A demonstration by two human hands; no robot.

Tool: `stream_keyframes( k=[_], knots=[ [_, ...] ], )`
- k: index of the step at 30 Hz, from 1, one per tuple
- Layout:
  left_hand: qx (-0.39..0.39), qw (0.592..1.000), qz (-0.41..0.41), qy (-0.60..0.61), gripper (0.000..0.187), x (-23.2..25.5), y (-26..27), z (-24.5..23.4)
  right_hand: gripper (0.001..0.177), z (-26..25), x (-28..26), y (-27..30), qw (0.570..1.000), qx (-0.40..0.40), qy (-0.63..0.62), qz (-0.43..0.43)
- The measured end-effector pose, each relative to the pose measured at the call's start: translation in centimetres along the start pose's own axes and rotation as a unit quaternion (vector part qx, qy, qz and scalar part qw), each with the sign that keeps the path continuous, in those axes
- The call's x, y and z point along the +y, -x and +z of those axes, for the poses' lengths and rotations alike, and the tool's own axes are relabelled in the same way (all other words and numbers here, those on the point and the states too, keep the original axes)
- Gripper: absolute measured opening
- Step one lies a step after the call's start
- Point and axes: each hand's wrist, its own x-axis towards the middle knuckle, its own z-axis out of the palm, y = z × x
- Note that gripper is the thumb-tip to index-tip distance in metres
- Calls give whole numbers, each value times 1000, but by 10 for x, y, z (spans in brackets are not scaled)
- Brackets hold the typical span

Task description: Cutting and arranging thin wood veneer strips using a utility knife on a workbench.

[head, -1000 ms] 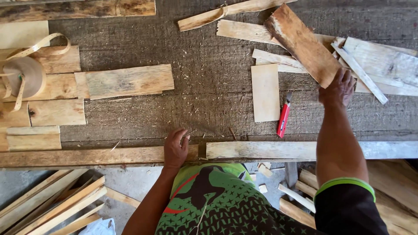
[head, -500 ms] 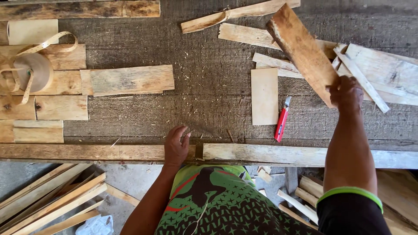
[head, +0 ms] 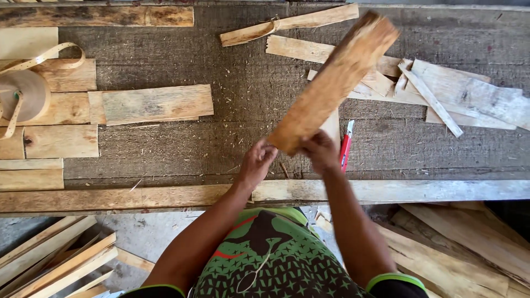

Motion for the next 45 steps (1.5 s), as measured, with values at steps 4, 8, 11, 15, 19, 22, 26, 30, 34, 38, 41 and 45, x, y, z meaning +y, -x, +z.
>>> stream_keyframes(
  k=[4, 8, 11, 15, 19, 22, 26, 30, 34, 38, 41, 45],
  knots=[
    [126, 928, -119, 329, 40, -54, -25, 13, 15, 61, 37, 7, 996, 20, -78, 27],
    [164, 877, -143, 427, 27, -85, -36, -4, 13, 76, 17, 22, 972, 37, 230, 29],
    [194, 868, -136, 437, 25, -56, -23, -40, 38, 37, 0, 34, 779, 183, 570, -186],
    [249, 872, -161, 390, 23, -85, -26, -81, 75, -27, -28, 26, 583, 321, 746, -22],
    [256, 882, -25, 396, 29, -165, -41, -105, 61, -82, -15, 22, 628, 263, 732, -9],
    [263, 886, 5, 381, 33, -178, -33, -113, 50, -108, -7, 12, 628, 230, 743, 24],
    [299, 887, -54, 348, 43, -165, -22, -117, 58, -126, -29, 1, 619, 298, 718, 110],
    [321, 881, -78, 340, 46, -186, -19, -117, 58, -182, -45, -10, 589, 321, 733, 109],
    [347, 867, -101, 343, 45, -144, 3, -127, 57, -183, -52, -8, 520, 361, 772, 60],
    [378, 846, -106, 360, 46, -165, 2, -137, 79, -106, -45, 1, 581, 211, 786, -17],
    [384, 852, -17, 354, 45, -222, -16, -144, 130, -10, -41, 19, 610, 129, 780, 42],
    [389, 852, -3, 352, 45, -230, -16, -146, 121, -9, -6, 8, 601, 136, 787, 33]
  ],
)
